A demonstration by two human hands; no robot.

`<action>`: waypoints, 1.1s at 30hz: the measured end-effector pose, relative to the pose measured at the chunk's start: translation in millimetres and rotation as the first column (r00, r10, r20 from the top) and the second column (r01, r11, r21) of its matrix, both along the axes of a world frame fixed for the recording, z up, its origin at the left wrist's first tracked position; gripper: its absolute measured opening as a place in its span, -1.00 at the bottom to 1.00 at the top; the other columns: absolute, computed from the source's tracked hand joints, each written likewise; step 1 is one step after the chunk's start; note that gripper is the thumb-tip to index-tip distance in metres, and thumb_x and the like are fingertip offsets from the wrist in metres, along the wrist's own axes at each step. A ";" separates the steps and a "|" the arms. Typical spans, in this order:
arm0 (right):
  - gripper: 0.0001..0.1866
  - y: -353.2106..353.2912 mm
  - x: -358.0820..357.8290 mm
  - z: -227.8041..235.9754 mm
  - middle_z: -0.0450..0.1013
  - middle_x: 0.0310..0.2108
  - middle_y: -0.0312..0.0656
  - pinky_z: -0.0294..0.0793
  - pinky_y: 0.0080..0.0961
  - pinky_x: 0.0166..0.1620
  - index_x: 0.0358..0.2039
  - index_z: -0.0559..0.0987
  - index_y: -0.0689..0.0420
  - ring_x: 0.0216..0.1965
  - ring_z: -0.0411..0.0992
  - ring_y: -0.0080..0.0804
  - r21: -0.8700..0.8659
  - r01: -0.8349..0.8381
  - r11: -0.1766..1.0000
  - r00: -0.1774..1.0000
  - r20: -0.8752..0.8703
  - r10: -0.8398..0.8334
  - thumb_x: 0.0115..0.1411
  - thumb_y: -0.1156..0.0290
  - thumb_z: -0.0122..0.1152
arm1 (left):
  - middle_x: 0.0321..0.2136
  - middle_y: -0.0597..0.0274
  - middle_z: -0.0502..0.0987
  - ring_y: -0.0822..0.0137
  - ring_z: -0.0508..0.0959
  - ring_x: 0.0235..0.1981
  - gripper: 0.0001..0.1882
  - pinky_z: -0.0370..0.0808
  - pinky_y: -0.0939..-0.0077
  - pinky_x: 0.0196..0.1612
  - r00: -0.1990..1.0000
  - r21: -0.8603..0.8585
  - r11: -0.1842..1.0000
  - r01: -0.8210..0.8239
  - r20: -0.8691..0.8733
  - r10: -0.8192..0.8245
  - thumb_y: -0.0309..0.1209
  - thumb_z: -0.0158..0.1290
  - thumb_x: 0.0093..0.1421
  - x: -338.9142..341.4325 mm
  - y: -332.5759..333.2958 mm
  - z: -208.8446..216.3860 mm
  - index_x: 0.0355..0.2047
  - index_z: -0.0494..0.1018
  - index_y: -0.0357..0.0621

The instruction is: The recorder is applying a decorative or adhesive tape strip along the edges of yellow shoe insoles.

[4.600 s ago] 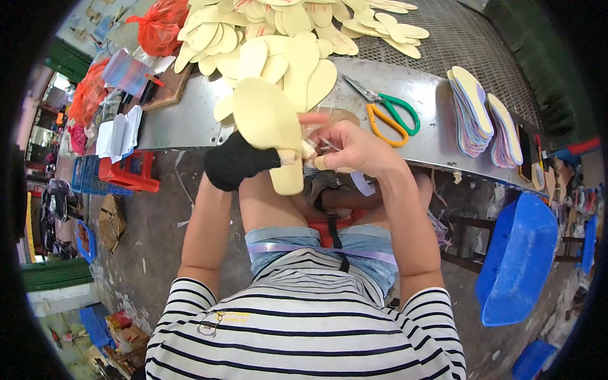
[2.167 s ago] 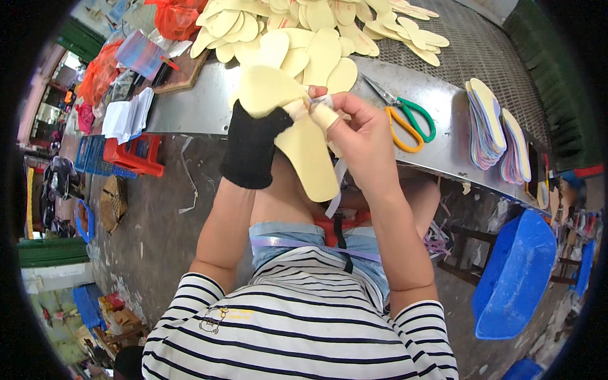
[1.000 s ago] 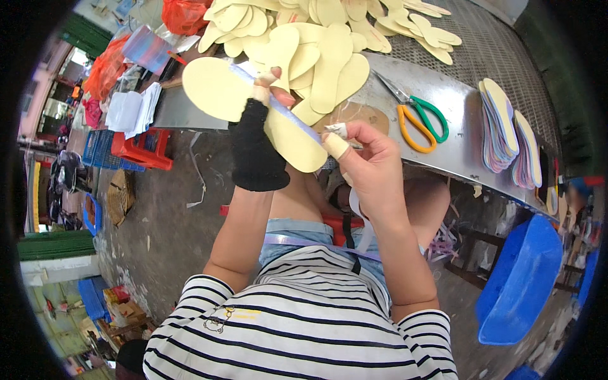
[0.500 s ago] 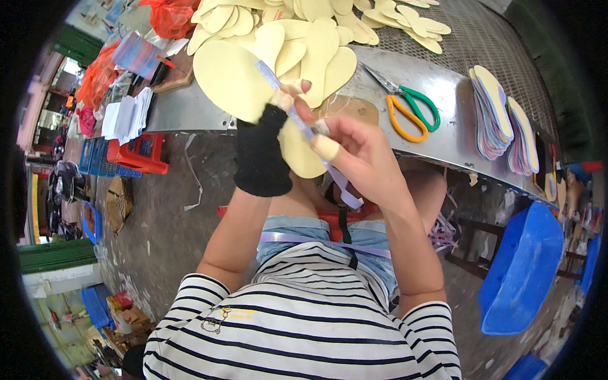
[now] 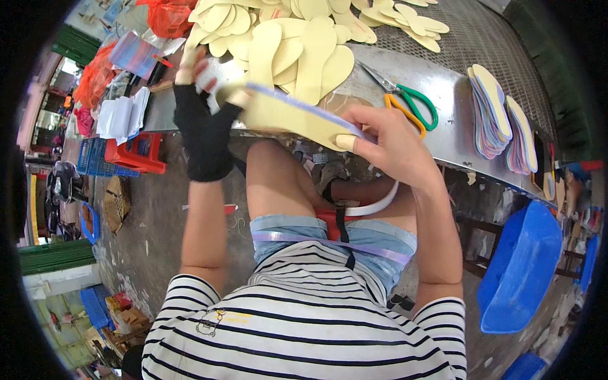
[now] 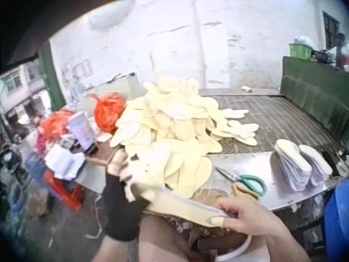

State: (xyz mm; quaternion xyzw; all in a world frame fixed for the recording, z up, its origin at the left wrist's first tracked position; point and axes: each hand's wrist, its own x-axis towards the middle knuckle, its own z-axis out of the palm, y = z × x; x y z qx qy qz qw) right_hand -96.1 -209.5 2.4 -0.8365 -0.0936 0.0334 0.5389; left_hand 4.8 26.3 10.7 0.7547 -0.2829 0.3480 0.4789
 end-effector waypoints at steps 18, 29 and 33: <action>-0.75 -8.9 12.9 27.6 0.43 -0.50 -0.43 0.34 -0.78 -0.34 -0.29 0.50 0.22 -0.44 0.35 -0.77 0.143 -0.179 0.973 0.950 -0.231 0.209 0.00 0.44 0.28 | -0.38 0.11 0.52 0.47 0.45 -0.34 -0.68 0.39 0.51 -0.26 0.185 -0.002 0.546 0.838 -0.940 -0.287 -0.27 0.03 0.15 -59.8 -14.2 -3.7 -0.17 0.45 -0.22; -0.83 -29.6 -0.3 75.8 0.37 -0.60 -0.46 0.18 -0.78 -0.54 -0.44 0.51 0.19 -0.57 0.27 -0.80 0.016 -0.164 0.986 0.964 -0.209 0.164 -0.02 0.41 0.29 | -0.41 0.09 0.53 0.30 0.52 -0.35 -0.70 0.43 0.47 -0.25 0.314 -0.026 0.588 0.809 -0.825 -0.469 -0.31 0.04 0.13 -73.3 13.2 34.9 -0.25 0.48 -0.31; -0.80 -14.6 -34.8 55.2 0.42 -0.57 -0.37 0.24 -0.82 -0.57 -0.47 0.49 0.19 -0.61 0.33 -0.73 0.331 0.209 0.920 0.964 -0.229 -0.136 -0.08 0.42 0.32 | -0.40 0.13 0.53 0.36 0.52 -0.34 -0.70 0.43 0.50 -0.25 0.291 -0.180 0.682 0.709 -0.806 -0.515 -0.30 0.05 0.12 -81.5 14.7 43.6 -0.28 0.48 -0.33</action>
